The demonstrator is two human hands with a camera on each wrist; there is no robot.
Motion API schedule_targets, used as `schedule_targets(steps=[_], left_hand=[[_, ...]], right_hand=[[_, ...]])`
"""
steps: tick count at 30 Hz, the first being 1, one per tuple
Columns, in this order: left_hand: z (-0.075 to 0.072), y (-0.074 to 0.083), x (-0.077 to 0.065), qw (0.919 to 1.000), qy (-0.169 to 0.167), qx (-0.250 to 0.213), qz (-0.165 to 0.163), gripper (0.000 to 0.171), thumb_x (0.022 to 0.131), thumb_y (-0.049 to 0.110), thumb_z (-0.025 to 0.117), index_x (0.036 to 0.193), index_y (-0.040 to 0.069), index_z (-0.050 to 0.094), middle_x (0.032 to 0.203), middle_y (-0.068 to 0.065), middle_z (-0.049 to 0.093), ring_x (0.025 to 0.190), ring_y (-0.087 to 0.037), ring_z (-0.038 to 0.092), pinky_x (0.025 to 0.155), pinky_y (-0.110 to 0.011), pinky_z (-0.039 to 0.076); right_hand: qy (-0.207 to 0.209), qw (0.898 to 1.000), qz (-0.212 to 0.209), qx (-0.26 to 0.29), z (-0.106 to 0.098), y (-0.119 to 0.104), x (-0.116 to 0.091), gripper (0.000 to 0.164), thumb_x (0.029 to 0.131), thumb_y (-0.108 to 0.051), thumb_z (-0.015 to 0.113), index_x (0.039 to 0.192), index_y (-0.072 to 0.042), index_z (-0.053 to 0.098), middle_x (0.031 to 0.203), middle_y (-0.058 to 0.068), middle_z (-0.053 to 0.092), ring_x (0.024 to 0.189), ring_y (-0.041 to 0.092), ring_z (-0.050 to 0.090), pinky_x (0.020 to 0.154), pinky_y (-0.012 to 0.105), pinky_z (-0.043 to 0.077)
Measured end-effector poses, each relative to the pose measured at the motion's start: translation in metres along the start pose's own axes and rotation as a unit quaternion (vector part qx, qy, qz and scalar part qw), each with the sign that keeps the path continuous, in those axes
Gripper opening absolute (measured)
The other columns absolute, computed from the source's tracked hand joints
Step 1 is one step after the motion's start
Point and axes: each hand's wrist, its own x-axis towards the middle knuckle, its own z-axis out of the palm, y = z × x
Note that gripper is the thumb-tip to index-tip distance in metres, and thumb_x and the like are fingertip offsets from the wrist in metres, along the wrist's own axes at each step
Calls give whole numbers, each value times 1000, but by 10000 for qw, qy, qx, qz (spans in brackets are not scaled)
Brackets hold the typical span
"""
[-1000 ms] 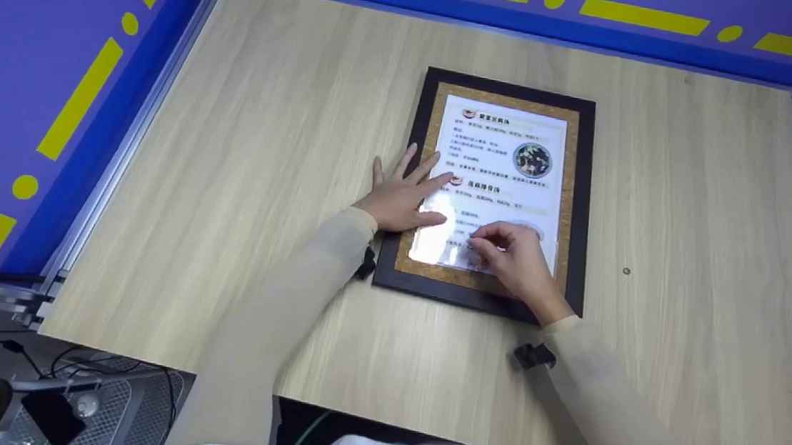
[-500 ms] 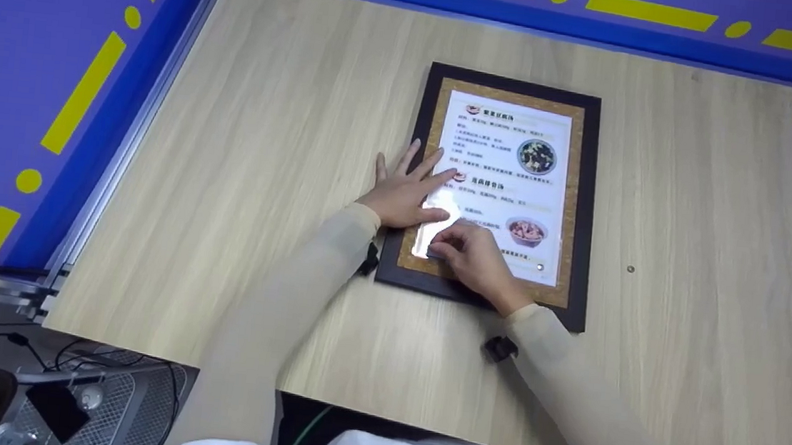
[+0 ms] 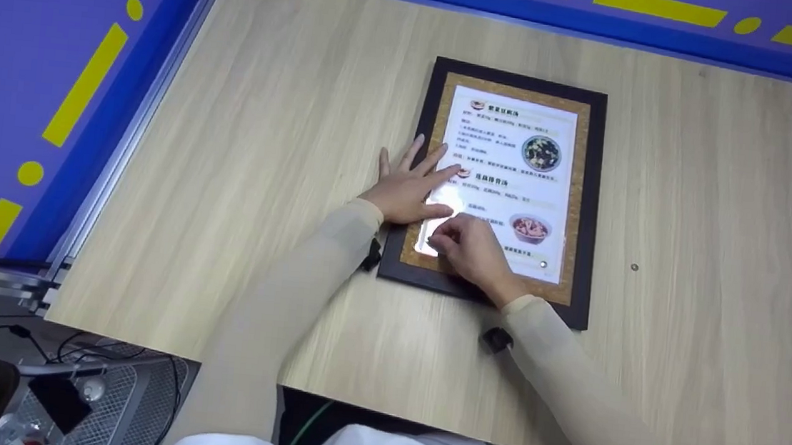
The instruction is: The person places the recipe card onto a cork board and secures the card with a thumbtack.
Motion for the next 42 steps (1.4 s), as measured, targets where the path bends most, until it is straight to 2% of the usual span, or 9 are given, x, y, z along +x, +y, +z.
schedule_targets(steps=[9,16,22,28,34,42], left_hand=[[0,0,0,10000,32,-12,4,76,95,67,44,159,38,17,166,4,-7,147,-28,-23,104,-74,-13],[0,0,1,10000,33,58,14,76,94,69,43,159,39,17,166,4,-7,147,-29,-22,105,-74,-12],[0,1,1,9999,18,117,11,77,94,70,42,159,39,15,166,4,-8,147,-29,-22,105,-74,-12],[1,0,-2,10000,41,47,6,77,93,70,43,159,39,17,166,4,-6,147,-28,-23,104,-74,-12],[0,-1,-4,9998,7,191,-56,75,94,67,44,159,40,17,166,4,-7,147,-29,-23,104,-76,-10],[0,1,-1,9998,71,173,18,74,95,65,46,159,39,18,166,3,-7,147,-31,-21,104,-76,-10]], right_hand=[[-172,9989,440,79,-3,-4,4,14,88,-11,75,75,-6,73,71,0,65,61,12,54,60,29,43],[-215,9976,608,235,-4,-6,7,17,87,-9,75,71,-5,70,62,-4,61,54,10,49,55,27,40],[-293,9969,664,316,-5,-7,8,19,85,-11,77,68,-7,69,59,-6,58,51,9,49,55,26,42],[-225,9976,608,243,-2,-10,8,21,84,-11,78,65,-8,67,57,-7,57,54,10,51,63,28,45],[-236,9974,647,206,0,-11,10,21,83,-14,81,66,-9,69,60,-6,62,58,12,54,65,31,48],[-351,9942,996,208,-6,-12,14,19,82,-13,81,67,-9,71,63,-5,65,60,14,56,64,30,47]])
